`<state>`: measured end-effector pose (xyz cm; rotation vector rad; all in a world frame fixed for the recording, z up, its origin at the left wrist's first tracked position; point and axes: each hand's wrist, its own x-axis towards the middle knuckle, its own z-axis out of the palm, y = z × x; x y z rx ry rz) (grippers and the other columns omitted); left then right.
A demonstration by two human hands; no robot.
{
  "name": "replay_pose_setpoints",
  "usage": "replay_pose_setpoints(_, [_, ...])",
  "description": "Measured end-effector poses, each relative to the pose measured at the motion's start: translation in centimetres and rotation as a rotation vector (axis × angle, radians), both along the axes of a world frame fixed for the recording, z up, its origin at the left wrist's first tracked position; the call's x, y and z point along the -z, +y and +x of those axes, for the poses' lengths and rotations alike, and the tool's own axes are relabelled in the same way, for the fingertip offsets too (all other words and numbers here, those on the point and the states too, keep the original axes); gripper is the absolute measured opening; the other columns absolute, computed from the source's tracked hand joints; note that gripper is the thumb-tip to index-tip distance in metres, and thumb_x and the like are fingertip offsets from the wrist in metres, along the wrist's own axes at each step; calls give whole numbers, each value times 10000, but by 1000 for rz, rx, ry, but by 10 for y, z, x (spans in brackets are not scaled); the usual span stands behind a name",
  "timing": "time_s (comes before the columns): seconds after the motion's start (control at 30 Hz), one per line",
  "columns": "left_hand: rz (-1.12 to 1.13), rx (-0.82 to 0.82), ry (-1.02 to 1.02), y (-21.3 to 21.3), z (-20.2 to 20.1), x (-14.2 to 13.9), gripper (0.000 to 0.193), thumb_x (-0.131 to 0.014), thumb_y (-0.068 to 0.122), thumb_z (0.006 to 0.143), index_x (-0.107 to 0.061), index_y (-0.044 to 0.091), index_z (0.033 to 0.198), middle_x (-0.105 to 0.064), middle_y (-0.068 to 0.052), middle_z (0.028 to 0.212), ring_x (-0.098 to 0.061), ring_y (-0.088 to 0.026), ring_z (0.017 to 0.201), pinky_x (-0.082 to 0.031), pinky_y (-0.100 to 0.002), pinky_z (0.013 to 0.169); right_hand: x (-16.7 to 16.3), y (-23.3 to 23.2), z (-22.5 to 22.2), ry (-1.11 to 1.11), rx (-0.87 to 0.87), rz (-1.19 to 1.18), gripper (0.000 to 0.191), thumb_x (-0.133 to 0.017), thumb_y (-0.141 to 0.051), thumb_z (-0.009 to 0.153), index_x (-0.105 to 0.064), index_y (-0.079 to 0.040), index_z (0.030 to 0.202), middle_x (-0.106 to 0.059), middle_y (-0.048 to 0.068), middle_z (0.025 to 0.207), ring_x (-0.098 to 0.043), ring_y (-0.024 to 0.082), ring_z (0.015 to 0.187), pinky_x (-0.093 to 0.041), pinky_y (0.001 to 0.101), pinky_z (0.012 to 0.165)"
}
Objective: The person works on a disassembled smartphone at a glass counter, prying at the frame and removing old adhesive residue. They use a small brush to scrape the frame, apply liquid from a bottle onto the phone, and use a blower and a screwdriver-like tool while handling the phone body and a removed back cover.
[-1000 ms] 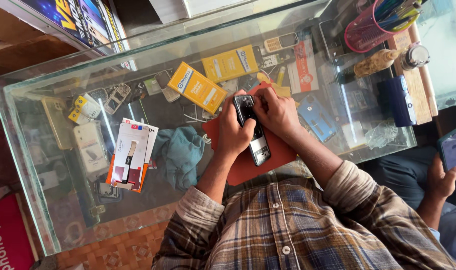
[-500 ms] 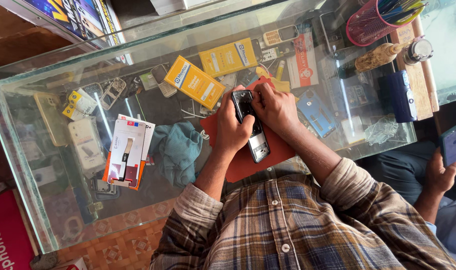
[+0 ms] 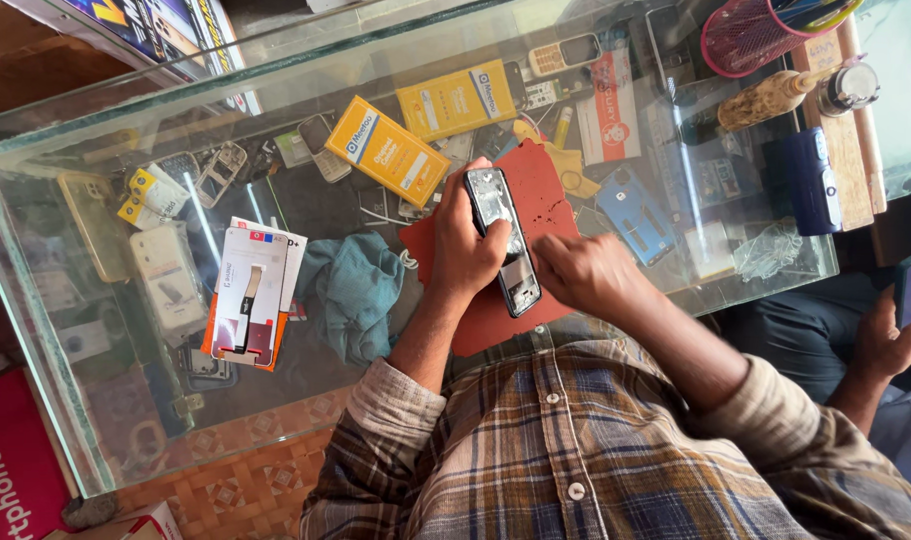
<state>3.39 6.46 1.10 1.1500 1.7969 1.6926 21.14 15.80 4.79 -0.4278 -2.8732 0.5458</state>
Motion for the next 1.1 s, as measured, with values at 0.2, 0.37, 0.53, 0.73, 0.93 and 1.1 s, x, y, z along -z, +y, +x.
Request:
replay_pose_setpoints(0.2, [-5,3,-14,-1,1,0,580,-555,56,824,-503,-68,1388,-578,-224,1303,-614,-372,1244,-474,-444,1135,-15,-30,36,58,-27,-163,140,-681,-128,889,-592,-47,961,-600,94,656,-661,291,585,-496,424,482])
replay_pose_setpoints(0.37, [-14,0,-24,-2,1,2,582,-558,58,825,-507,-70,1391,-579,-223,1311,-612,-368,1246,-473,-444,1132,-17,-25,29,-6,1,-173,128,-681,-143,903,-600,-55,948,-602,95,637,-660,285,565,-497,429,489])
replay_pose_setpoints(0.53, [-10,-4,13,-1,0,3,581,-563,57,830,-511,-72,1394,-584,-225,1330,-604,-374,1268,-460,-443,1154,-10,0,-1,-67,77,-118,142,-692,-193,951,-614,-77,925,-617,108,592,-651,322,548,-493,452,484])
replay_pose_setpoints(0.73, [-11,-4,-11,-1,0,1,579,-551,52,816,-516,-71,1381,-590,-231,1312,-618,-382,1251,-474,-442,1141,0,36,-37,119,56,-122,142,-687,-161,968,-584,-63,960,-633,117,673,-649,354,619,-503,468,543])
replay_pose_setpoints(0.93, [-20,-10,-1,0,0,0,555,-587,59,821,-529,-68,1358,-590,-238,1292,-617,-392,1241,-480,-441,1118,12,52,-64,215,75,-67,138,-691,-123,980,-573,-53,970,-666,117,777,-653,373,673,-513,463,572])
replay_pose_setpoints(1.1, [-28,-17,7,-1,-1,-2,563,-588,57,807,-533,-63,1355,-596,-231,1295,-627,-380,1240,-487,-431,1116,18,51,-70,315,-17,-42,119,-686,-95,987,-591,-45,1037,-680,105,886,-670,338,716,-532,436,611])
